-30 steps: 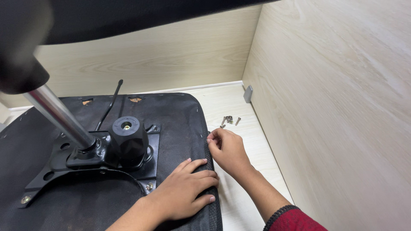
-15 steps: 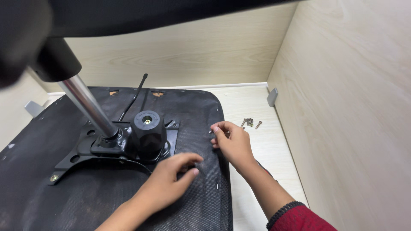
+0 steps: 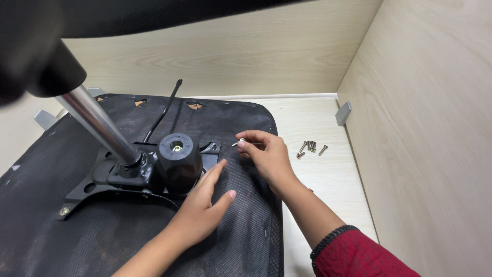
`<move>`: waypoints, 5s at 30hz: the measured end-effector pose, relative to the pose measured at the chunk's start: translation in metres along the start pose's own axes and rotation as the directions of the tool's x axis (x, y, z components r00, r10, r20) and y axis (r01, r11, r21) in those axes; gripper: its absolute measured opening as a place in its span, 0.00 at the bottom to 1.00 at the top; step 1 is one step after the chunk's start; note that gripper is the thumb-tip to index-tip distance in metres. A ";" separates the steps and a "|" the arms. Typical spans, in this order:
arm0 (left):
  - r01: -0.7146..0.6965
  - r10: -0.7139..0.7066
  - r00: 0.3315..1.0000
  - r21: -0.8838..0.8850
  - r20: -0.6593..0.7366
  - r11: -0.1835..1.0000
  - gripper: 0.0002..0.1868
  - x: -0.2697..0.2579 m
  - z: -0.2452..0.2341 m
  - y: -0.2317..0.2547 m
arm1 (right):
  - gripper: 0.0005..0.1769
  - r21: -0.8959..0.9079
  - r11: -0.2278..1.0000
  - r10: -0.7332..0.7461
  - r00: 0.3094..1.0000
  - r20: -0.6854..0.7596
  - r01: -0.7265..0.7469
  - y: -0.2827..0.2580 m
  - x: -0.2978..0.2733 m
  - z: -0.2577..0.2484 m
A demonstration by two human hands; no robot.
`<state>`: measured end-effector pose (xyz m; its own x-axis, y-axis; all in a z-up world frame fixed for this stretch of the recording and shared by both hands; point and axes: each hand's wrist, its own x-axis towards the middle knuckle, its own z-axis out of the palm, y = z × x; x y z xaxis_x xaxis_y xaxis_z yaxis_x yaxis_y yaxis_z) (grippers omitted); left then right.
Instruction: The person attaches a black metal bracket to the underside of an office chair seat using a screwdriver and multiple screws. They position the bracket, insert screws, and tighten them sequentially to secure the bracket to the seat.
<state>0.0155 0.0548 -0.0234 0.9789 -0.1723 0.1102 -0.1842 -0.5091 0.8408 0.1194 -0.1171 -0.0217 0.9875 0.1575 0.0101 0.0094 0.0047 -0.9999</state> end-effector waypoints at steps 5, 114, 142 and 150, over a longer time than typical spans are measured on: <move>-0.125 0.118 0.992 0.206 0.047 0.970 0.38 0.009 0.002 -0.002 | 0.15 -0.034 0.999 -0.017 0.998 0.057 0.019 0.006 0.021 0.015; -0.106 0.137 0.806 0.088 -0.576 0.990 0.08 -0.022 -0.081 0.043 | 0.20 -0.292 0.873 0.348 0.919 -0.186 -0.390 -0.089 -0.090 -0.084; 0.097 -0.120 0.947 -0.091 -0.299 0.991 0.17 0.063 -0.090 0.030 | 0.23 0.257 0.966 0.026 0.966 -0.257 0.043 -0.106 -0.016 -0.090; 0.099 -0.056 0.931 0.102 -0.360 0.990 0.17 0.060 -0.086 0.034 | 0.20 0.328 0.938 -0.035 0.973 -0.227 0.111 -0.102 -0.012 -0.097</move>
<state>0.0761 0.1001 0.0573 0.9538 0.1718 0.2465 -0.0947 -0.6067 0.7893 0.1218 -0.2155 0.0798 0.9965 -0.0711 0.0443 0.0663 0.3458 -0.9360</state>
